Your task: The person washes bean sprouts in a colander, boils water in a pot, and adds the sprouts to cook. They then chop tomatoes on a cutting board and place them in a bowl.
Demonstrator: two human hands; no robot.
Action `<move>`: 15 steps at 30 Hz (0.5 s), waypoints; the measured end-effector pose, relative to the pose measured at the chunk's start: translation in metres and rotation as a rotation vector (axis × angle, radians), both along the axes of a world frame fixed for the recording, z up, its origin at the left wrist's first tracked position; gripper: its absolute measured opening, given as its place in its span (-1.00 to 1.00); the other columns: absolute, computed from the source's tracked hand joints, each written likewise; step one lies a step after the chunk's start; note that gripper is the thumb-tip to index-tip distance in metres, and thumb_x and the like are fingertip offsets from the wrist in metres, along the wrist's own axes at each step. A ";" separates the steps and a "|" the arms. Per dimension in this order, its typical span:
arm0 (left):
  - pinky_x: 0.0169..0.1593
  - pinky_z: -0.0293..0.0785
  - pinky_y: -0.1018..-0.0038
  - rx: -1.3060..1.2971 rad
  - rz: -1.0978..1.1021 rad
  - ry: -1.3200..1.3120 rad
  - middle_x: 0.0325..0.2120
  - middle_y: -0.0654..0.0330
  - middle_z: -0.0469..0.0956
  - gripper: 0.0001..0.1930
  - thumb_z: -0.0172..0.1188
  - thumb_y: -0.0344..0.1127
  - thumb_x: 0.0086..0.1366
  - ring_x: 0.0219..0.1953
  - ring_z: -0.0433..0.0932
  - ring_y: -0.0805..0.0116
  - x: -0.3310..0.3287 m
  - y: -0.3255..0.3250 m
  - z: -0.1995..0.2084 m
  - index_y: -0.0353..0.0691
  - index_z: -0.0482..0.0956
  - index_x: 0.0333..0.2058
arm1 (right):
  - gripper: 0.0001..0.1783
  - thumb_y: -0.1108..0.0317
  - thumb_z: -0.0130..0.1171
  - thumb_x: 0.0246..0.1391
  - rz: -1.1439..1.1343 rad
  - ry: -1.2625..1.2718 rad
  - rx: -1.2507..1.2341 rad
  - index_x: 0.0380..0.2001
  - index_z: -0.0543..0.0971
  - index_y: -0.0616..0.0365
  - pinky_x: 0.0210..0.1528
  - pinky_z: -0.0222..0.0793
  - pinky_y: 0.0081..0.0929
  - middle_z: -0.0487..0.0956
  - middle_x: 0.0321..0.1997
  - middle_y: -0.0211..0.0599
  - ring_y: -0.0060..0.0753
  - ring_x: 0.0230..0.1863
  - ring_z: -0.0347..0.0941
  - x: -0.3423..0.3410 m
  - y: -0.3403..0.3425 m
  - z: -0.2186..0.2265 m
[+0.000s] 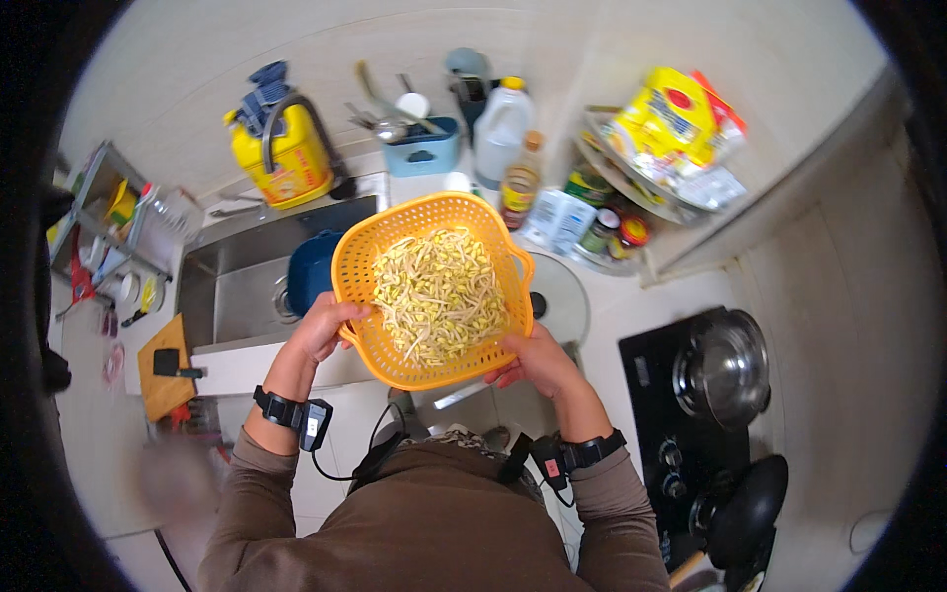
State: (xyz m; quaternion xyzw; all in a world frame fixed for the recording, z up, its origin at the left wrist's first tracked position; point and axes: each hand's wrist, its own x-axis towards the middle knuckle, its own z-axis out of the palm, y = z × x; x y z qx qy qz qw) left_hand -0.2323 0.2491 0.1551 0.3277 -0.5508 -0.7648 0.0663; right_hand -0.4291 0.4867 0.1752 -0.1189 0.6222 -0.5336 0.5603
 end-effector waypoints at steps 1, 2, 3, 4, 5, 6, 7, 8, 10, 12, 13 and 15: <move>-0.73 0.23 0.71 0.001 -0.037 -0.008 -0.57 0.21 0.53 -0.71 0.19 -0.26 0.10 -0.72 0.41 0.58 -0.016 0.011 0.001 -0.38 0.52 -0.29 | -0.63 0.42 -0.11 0.03 -0.041 -0.016 -0.006 -0.04 0.30 0.23 -0.60 0.47 -0.51 0.56 -0.35 -0.08 -0.30 -0.56 0.53 -0.004 0.020 0.000; -0.72 0.23 0.72 0.019 -0.052 0.009 -0.55 0.21 0.54 -0.69 0.19 -0.22 0.11 -0.71 0.41 0.59 -0.031 0.024 0.001 -0.37 0.51 -0.27 | -0.62 0.43 -0.13 0.02 -0.086 -0.022 0.028 -0.04 0.29 0.21 -0.57 0.48 -0.50 0.56 -0.35 -0.09 -0.31 -0.54 0.54 -0.009 0.039 -0.001; -0.71 0.24 0.73 0.021 -0.068 0.009 -0.52 0.21 0.55 -0.67 0.19 -0.19 0.12 -0.70 0.41 0.60 -0.045 0.038 0.001 -0.36 0.50 -0.25 | -0.62 0.47 -0.17 -0.03 -0.123 -0.027 -0.026 -0.07 0.32 0.26 -0.55 0.48 -0.48 0.56 -0.34 -0.09 -0.29 -0.51 0.54 -0.012 0.060 0.000; -0.69 0.24 0.73 0.013 -0.090 0.007 -0.50 0.21 0.56 -0.65 0.19 -0.16 0.13 -0.69 0.41 0.61 -0.060 0.050 0.001 -0.35 0.50 -0.23 | -0.62 0.46 -0.16 -0.02 -0.250 -0.028 -0.053 -0.07 0.33 0.26 -0.55 0.48 -0.48 0.56 -0.31 -0.09 -0.28 -0.49 0.54 -0.012 0.077 -0.001; -0.51 0.36 0.72 0.038 -0.124 0.045 -0.35 0.21 0.56 -0.59 0.14 -0.09 0.19 -0.51 0.48 0.60 -0.071 0.062 0.001 -0.33 0.47 -0.15 | -0.62 0.46 -0.16 -0.02 -0.366 -0.022 -0.106 -0.07 0.33 0.26 -0.54 0.48 -0.47 0.55 -0.29 -0.09 -0.27 -0.46 0.55 -0.010 0.093 -0.003; -0.43 0.37 0.69 0.049 -0.116 0.086 -0.30 0.21 0.54 -0.58 0.12 -0.08 0.20 -0.44 0.48 0.59 -0.082 0.075 0.001 -0.33 0.45 -0.12 | -0.62 0.46 -0.15 -0.02 -0.489 -0.016 -0.158 -0.07 0.34 0.27 -0.54 0.48 -0.47 0.55 -0.27 -0.09 -0.26 -0.44 0.55 -0.007 0.108 -0.004; -0.35 0.39 0.67 0.067 -0.128 0.136 -0.25 0.21 0.53 -0.56 0.09 -0.07 0.22 -0.37 0.48 0.57 -0.094 0.088 0.000 -0.33 0.44 -0.09 | -0.60 0.45 -0.14 -0.02 -0.572 0.056 -0.110 -0.04 0.32 0.27 -0.52 0.49 -0.44 0.53 -0.21 -0.09 -0.23 -0.36 0.54 -0.004 0.121 -0.007; -0.27 0.41 0.64 0.098 -0.153 0.187 -0.21 0.21 0.51 -0.55 0.07 -0.06 0.23 -0.30 0.48 0.55 -0.109 0.103 -0.003 -0.33 0.42 -0.07 | -0.60 0.46 -0.11 -0.02 -0.582 0.062 -0.105 -0.04 0.32 0.27 -0.51 0.50 -0.42 0.52 -0.18 -0.07 -0.19 -0.34 0.54 -0.003 0.136 -0.009; -0.11 0.40 0.56 0.171 -0.320 0.220 -0.07 0.18 0.45 -0.53 0.02 -0.09 0.27 -0.13 0.45 0.44 -0.128 0.116 0.000 -0.34 0.36 0.02 | -0.60 0.47 -0.10 -0.02 -0.666 -0.041 -0.192 -0.04 0.32 0.31 -0.48 0.52 -0.40 0.52 -0.20 -0.03 -0.16 -0.34 0.54 -0.013 0.160 -0.005; -0.14 0.43 0.58 0.139 -0.448 0.210 -0.07 0.14 0.45 -0.53 0.06 -0.15 0.25 -0.14 0.47 0.44 -0.142 0.127 0.002 -0.36 0.34 0.03 | -0.60 0.50 -0.11 -0.02 -0.852 0.017 -0.233 -0.05 0.31 0.35 -0.46 0.54 -0.38 0.51 -0.20 0.00 -0.14 -0.34 0.54 -0.020 0.194 0.004; -0.17 0.44 0.59 0.120 -0.463 0.196 -0.07 0.13 0.46 -0.54 0.07 -0.18 0.24 -0.17 0.48 0.44 -0.147 0.131 0.003 -0.37 0.35 0.02 | -0.60 0.51 -0.12 -0.03 -0.926 0.063 -0.230 -0.05 0.30 0.37 -0.45 0.55 -0.38 0.51 -0.21 0.02 -0.13 -0.33 0.54 -0.024 0.210 0.011; -0.21 0.46 0.61 0.087 -0.467 0.175 -0.09 0.10 0.47 -0.56 0.09 -0.24 0.23 -0.22 0.50 0.45 -0.153 0.136 0.003 -0.39 0.35 0.01 | -0.58 0.58 -0.18 -0.03 -1.095 0.177 -0.242 -0.02 0.26 0.41 -0.49 0.56 -0.45 0.48 -0.14 0.06 -0.15 -0.34 0.54 -0.037 0.243 0.024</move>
